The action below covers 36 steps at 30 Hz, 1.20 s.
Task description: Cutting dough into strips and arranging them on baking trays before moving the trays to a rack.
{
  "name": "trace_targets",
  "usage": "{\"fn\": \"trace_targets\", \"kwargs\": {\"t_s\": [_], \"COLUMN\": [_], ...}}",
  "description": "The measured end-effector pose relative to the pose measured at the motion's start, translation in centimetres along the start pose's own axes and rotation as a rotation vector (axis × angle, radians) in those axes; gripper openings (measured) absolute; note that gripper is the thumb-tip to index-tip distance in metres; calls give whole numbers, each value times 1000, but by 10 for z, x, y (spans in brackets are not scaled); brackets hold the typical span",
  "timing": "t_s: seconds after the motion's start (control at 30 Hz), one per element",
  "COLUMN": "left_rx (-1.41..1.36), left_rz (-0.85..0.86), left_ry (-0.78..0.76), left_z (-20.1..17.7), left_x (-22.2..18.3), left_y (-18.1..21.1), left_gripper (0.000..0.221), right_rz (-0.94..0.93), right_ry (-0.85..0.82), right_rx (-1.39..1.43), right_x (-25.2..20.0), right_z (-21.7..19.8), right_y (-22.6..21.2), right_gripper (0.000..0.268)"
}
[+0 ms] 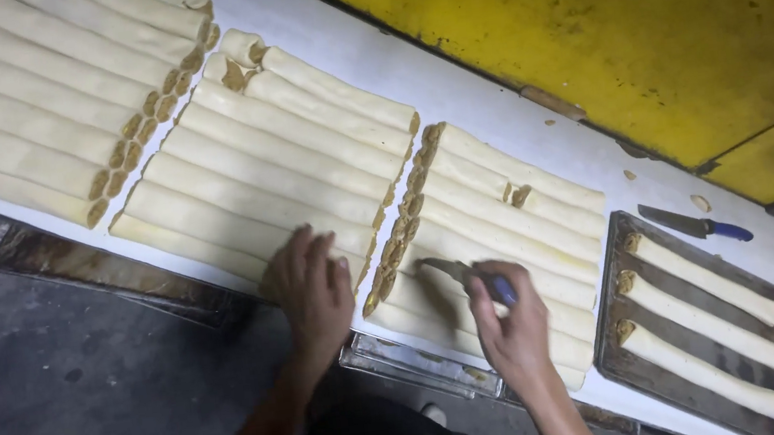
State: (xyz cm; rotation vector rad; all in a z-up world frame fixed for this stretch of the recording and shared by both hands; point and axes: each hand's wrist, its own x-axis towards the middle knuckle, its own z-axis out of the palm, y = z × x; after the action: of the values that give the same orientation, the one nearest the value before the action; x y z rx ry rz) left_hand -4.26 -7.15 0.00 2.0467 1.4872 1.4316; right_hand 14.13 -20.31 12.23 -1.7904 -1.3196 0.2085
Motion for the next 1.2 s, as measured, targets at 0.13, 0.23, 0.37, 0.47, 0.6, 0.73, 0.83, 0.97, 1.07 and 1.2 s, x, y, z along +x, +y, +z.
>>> {"fn": "trace_targets", "kwargs": {"t_s": [0.13, 0.23, 0.37, 0.47, 0.6, 0.73, 0.83, 0.97, 1.07, 1.2], "left_rx": [325, 431, 439, 416, 260, 316, 314, 310, 255, 271], "left_rz": [97, 168, 227, 221, 171, 39, 82, 114, 56, 53], "left_ry": [-90, -179, -147, -158, -57, -97, -44, -36, -64, -78], "left_z": [-4, 3, 4, 5, 14, 11, 16, 19, 15, 10], "left_x": [26, 22, 22, 22, 7, -24, -21, -20, -21, -26], "left_y": [-46, -66, -71, -69, -64, -52, -46, -48, -43, -47], "left_gripper": [39, 49, 50, 48, 47, 46, 53, 53, 70, 61], "right_rz": [28, 45, 235, 252, 501, 262, 296, 258, 492, 467], "right_ry": [-19, 19, -90, 166, 18, 118, 120, 256, 129, 258], "right_rx": [5, 1, -8, -217, -200, -178, -172, -193, -252, -271], "right_x": [-11, -29, -25, -57, -48, -69, -70, -98, -92, -114], "right_z": [-13, -23, -22, -54, -65, -91, -105, -135, -147, -168], "right_y": [-15, -16, -20, -13, 10, 22, 41, 51, 76, 82], "right_gripper": [24, 24, 24, 27, 24, 27, 29, 25, 38, 24]}}
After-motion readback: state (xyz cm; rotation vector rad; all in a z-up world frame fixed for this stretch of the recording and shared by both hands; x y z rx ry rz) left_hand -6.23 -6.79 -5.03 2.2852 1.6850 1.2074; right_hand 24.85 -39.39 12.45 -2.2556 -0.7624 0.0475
